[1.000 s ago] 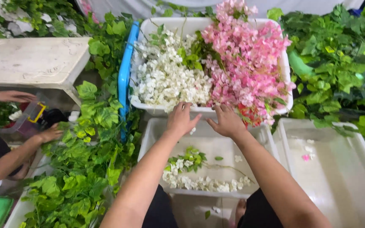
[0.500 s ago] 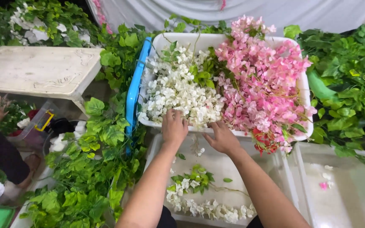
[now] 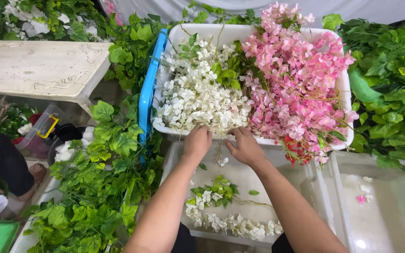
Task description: The person arranges white and pink artificial flowers in a white plastic tub. They pick up bunches of flowers, separate them, and place them into the container, occasionally adjusting the arrangement by hand.
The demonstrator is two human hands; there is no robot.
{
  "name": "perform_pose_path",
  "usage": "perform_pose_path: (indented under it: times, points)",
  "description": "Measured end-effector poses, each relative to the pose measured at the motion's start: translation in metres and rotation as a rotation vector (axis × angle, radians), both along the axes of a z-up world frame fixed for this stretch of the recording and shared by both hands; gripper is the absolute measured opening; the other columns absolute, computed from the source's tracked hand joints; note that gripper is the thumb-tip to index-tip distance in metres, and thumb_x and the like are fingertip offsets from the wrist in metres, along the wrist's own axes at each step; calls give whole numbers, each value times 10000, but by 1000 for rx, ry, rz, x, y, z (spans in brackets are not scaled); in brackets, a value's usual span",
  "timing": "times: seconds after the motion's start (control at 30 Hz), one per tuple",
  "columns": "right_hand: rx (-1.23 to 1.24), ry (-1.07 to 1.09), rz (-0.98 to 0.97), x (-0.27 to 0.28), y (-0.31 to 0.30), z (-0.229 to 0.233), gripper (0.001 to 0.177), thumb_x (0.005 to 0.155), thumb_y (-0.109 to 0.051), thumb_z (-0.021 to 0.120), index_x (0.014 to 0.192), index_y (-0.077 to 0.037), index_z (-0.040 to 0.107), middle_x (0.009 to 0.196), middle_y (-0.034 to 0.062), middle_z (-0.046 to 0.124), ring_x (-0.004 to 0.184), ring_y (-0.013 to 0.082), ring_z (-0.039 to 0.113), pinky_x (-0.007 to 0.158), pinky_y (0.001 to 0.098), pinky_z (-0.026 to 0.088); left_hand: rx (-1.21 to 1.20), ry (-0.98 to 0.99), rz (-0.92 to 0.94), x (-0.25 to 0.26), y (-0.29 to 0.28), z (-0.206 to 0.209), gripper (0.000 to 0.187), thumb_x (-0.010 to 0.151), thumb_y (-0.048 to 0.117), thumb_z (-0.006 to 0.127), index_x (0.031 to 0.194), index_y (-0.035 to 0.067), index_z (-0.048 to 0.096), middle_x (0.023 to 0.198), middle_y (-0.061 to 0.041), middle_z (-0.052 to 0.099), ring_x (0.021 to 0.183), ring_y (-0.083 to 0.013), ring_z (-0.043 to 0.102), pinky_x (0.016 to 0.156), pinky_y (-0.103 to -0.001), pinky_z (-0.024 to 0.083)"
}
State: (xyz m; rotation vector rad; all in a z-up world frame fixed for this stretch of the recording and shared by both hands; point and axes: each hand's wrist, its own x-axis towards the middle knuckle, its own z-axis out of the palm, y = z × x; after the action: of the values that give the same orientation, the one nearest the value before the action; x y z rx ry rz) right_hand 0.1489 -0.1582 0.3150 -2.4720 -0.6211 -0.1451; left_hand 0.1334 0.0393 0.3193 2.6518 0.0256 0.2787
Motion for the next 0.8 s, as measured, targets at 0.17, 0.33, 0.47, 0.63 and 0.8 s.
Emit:
perform_pose_path:
  times: [0.17, 0.33, 0.47, 0.63, 0.8]
  points:
    - [195, 227, -67, 9, -6, -14, 379, 982, -477, 576, 1136, -162, 721, 970, 72, 726, 1007, 257, 723, 934, 424, 538, -102, -22, -69, -12, -23, -3, 204, 952, 212, 580, 1035, 90, 720, 975, -152, 684, 1008, -388, 710, 787, -491, 612]
    - [267, 378, -105, 2, -10, 0, 376, 990, -476, 559, 1031, -156, 752, 881, 97, 762, 968, 306, 733, 923, 466, 543, -58, 126, -83, -21, -32, 17, 418, 951, 418, 566, 1292, 188, 641, 1138, -107, 703, 1111, -332, 703, 872, -487, 604]
    - [296, 344, -110, -3, -7, 5, 379, 989, -418, 595, 1165, -107, 721, 1056, 135, 769, 1021, 309, 741, 917, 463, 569, -80, 18, 7, -27, -27, 30, 457, 992, 478, 487, 1302, 156, 584, 1024, -188, 744, 1035, -394, 722, 871, -525, 574]
    - [333, 234, -76, -15, 5, 16, 373, 974, -335, 661, 1234, -69, 686, 1093, 182, 726, 1033, 351, 724, 860, 441, 604, -39, -207, 195, -11, 10, 23, 263, 1048, 151, 422, 1169, 74, 642, 933, -202, 717, 919, -379, 731, 803, -436, 587]
    - [272, -69, 50, -17, 19, 7, 320, 930, -210, 673, 1212, -59, 649, 1062, 132, 606, 965, 303, 680, 856, 440, 593, 128, 162, 322, -9, 43, 2, 362, 950, 144, 531, 1270, -18, 584, 1172, -218, 605, 1064, -420, 676, 868, -528, 582]
